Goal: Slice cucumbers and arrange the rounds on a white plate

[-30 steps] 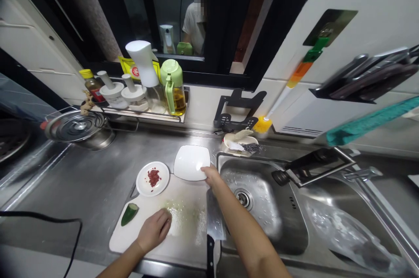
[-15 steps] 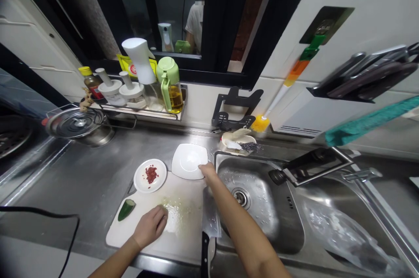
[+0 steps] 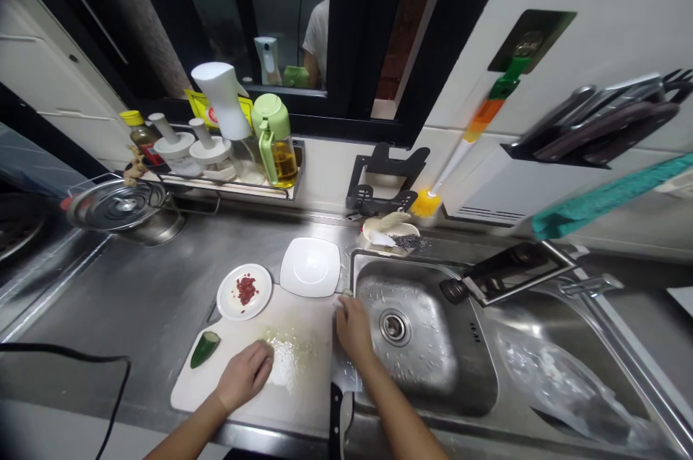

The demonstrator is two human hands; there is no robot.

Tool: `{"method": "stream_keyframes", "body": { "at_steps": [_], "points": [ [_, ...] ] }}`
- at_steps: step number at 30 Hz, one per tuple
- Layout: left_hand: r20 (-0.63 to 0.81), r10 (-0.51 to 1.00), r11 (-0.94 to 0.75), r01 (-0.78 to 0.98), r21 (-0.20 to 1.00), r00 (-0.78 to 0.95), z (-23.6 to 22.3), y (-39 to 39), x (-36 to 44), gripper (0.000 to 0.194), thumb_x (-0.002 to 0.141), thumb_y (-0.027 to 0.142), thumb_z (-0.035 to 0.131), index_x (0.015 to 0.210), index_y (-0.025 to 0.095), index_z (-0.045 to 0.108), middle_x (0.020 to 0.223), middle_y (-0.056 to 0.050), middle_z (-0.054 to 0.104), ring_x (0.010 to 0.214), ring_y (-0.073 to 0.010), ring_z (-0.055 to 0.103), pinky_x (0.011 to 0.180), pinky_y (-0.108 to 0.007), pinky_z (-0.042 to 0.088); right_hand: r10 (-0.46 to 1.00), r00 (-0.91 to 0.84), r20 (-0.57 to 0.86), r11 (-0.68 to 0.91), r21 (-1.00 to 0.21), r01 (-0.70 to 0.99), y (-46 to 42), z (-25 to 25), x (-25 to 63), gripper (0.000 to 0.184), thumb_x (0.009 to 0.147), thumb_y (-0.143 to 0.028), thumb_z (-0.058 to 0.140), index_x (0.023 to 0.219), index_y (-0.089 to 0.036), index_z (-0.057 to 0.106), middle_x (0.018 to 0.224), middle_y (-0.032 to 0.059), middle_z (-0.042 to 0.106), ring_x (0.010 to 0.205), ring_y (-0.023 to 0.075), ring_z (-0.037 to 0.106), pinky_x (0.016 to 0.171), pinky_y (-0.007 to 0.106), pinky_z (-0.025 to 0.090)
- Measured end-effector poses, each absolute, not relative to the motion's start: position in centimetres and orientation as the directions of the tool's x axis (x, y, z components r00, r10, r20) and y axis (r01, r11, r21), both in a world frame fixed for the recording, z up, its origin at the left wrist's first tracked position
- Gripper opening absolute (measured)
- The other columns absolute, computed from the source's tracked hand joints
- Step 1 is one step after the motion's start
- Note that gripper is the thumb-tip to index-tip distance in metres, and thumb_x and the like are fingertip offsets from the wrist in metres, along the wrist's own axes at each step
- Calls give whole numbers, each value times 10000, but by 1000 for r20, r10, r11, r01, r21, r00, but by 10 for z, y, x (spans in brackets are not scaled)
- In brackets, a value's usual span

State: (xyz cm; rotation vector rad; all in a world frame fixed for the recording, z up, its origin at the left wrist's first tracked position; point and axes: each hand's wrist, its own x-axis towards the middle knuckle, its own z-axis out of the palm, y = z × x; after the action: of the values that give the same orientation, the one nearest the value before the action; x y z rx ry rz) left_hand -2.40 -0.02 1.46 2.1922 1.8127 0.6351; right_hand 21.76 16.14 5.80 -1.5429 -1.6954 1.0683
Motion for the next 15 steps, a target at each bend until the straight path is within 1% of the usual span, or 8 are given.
{"method": "stream_keyframes", "body": {
  "at_steps": [2,4,5,7,9,10,12,15],
  "points": [
    [183,973,-210,874,438,142,15,0,-24,147,873,180,405,875,207,549,815,-38,592,756,-142,594,684,-261,511,958,-286,22,206,-746,633,135,47,225,266,798,-237,467,957,-190,675,999,110,650,1001,250,547,952,414,390],
    [186,972,-213,872,440,144,16,0,-24,150,877,184,402,875,207,550,809,-38,588,753,-139,592,686,-257,511,931,-356,77,313,-669,674,118,36,229,309,814,-213,449,1051,-208,648,1089,113,608,1080,253,503,970,416,385],
    [188,972,-214,872,441,143,16,0,-24,153,878,184,400,871,207,550,806,-38,586,748,-137,591,683,-254,510,930,-355,96,329,-645,690,115,31,230,312,827,-223,444,1072,-223,638,1124,111,586,1100,257,486,974,423,381],
    [190,972,-213,870,444,141,17,0,-23,154,877,180,399,867,207,550,806,-38,584,744,-135,589,680,-251,509,955,-275,111,281,-631,723,122,28,229,305,849,-241,429,1076,-242,632,1144,112,558,1084,259,477,966,431,381],
    [189,972,-210,868,451,137,18,0,-23,149,873,173,403,867,207,548,807,-36,583,749,-134,588,685,-250,509,983,-168,72,174,-645,744,143,30,226,315,821,-240,455,1082,-233,632,1112,114,555,1070,271,470,967,447,363],
    [188,973,-209,867,453,136,17,0,-23,146,870,169,406,870,207,547,809,-36,583,754,-135,588,688,-250,509,993,-112,22,98,-670,735,156,32,224,335,790,-237,492,1094,-227,632,1096,113,556,1072,275,466,972,444,349],
    [185,974,-204,868,453,133,17,0,-23,140,866,165,413,873,207,547,814,-35,584,759,-137,588,693,-251,507,991,-27,-132,-83,-761,643,183,36,220,370,710,-217,569,1070,-222,651,1056,94,568,1072,264,470,988,400,324],
    [180,975,-200,873,445,132,15,0,-23,134,865,162,417,868,206,544,827,-36,589,759,-138,588,693,-254,504,971,-29,-236,-175,-792,585,214,36,219,252,631,-205,580,859,-220,687,829,31,602,925,220,541,905,327,386]
  ]
}}
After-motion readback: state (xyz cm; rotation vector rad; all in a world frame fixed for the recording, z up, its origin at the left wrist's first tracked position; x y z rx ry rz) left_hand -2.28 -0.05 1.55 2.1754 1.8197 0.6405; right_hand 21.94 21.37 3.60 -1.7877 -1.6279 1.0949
